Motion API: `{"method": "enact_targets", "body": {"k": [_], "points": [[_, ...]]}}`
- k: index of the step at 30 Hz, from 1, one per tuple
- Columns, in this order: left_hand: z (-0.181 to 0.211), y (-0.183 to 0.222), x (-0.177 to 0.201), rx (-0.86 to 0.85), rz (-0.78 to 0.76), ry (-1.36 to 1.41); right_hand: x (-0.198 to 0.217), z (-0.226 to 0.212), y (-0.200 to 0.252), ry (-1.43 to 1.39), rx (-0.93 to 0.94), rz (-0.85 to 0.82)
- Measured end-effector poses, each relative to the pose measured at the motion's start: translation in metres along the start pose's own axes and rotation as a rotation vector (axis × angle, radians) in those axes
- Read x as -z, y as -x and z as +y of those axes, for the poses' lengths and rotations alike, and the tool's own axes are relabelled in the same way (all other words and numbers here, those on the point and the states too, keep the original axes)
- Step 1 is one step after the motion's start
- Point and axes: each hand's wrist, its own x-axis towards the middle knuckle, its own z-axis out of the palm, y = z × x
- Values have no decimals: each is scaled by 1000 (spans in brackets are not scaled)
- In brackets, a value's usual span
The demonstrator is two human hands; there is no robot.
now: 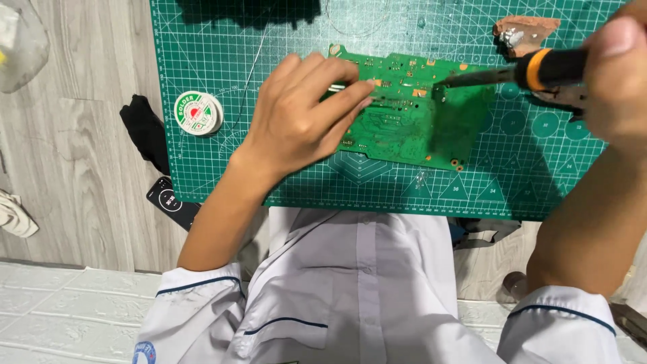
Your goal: Soldering components onto a circuit board using a soldering iron and solder wire
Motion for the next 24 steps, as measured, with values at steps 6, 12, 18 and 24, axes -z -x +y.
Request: {"method": "enact_targets", "body": {"k": [6, 12, 18, 24], "points": [[-4, 1, -2, -3, -59, 60, 23, -39, -31, -576, -720, -27], [-11, 3, -4, 84, -106, 42, 41, -37, -102, -713, -688, 9], [-11, 0, 4, 124, -77, 66, 35, -30, -22, -844, -958, -98], [-11, -1, 5, 179, -118, 78, 1, -72, 58, -926, -1262, 370]]}}
